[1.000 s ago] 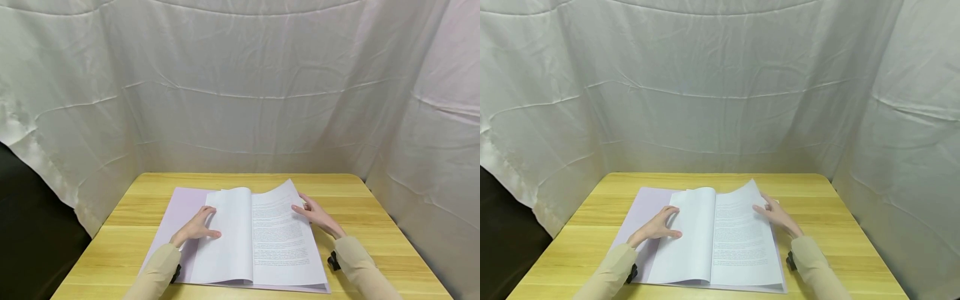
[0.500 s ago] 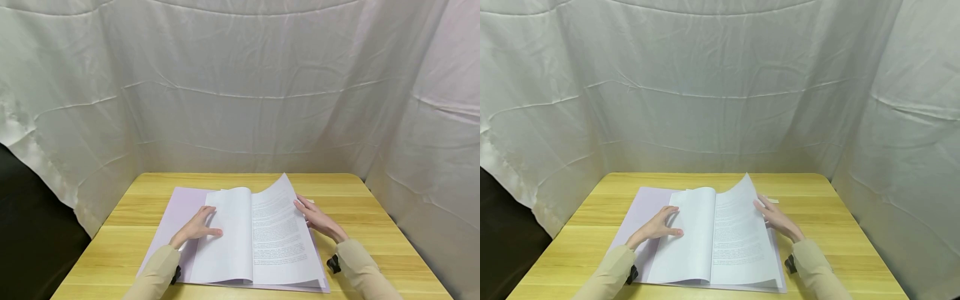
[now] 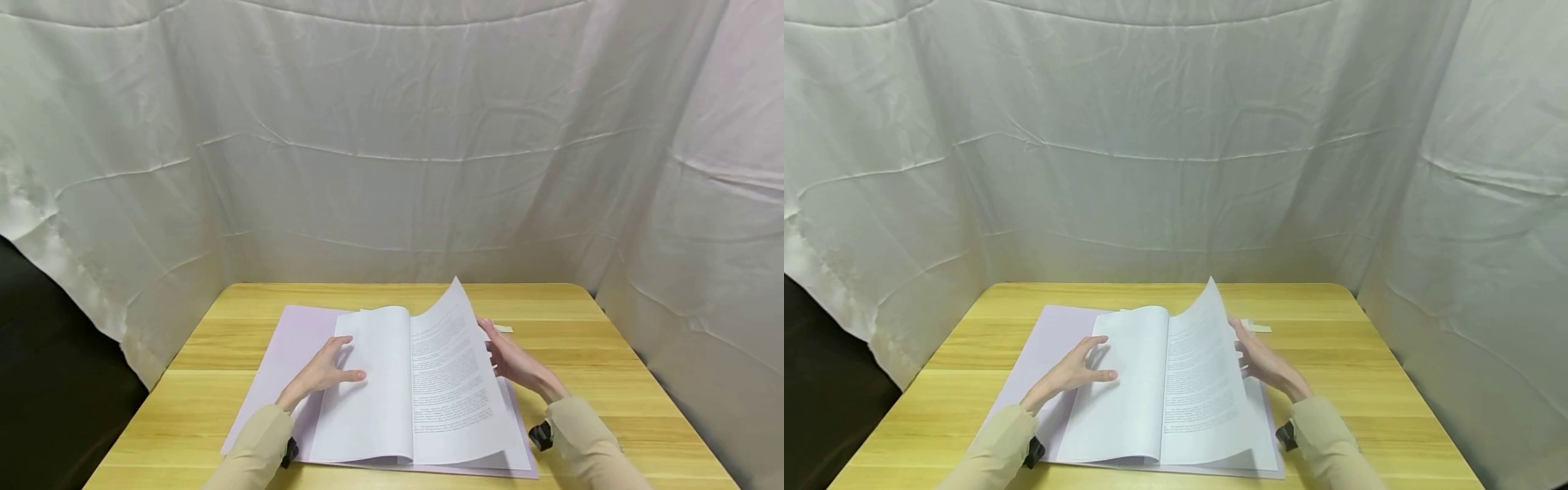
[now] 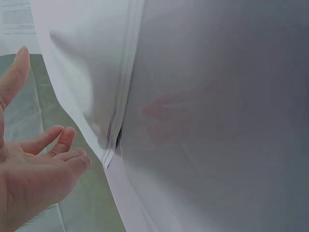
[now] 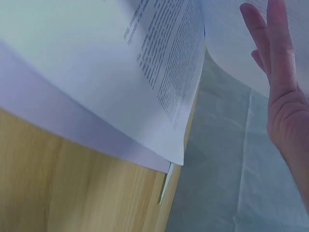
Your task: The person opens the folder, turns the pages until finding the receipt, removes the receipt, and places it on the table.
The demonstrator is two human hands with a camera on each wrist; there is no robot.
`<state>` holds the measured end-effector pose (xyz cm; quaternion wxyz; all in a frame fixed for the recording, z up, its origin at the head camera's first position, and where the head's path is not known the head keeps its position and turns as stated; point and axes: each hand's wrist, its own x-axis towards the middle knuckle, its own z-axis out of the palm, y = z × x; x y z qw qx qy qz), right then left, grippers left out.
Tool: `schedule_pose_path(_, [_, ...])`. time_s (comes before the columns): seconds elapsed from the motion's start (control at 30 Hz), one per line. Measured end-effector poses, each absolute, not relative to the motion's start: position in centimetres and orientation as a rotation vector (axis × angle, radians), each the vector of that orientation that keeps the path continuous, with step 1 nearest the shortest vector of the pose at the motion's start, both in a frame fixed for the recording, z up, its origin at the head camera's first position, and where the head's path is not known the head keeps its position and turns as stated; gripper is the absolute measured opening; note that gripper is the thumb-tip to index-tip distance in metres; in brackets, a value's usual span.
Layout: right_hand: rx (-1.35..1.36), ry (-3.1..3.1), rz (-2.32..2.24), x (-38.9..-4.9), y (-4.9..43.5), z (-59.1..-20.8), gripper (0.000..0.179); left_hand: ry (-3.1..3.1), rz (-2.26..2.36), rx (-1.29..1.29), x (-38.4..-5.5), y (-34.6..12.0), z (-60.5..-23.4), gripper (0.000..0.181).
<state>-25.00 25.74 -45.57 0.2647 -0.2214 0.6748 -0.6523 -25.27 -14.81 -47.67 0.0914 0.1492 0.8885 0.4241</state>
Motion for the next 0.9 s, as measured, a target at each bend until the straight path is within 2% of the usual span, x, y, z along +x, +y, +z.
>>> schedule_pose_path(0.27, [-0.615,1.753,-1.795,-24.8,24.9,-45.3,0.065,2.608,1.333,0.392,-24.8,-14.0,-47.2,0.087])
schedule_pose_path(0.9, [-0.590,1.883,-1.715,-24.5,23.0,-45.1,0.069,2.342,1.613,0.529,-25.1,-11.1,-46.3,0.078])
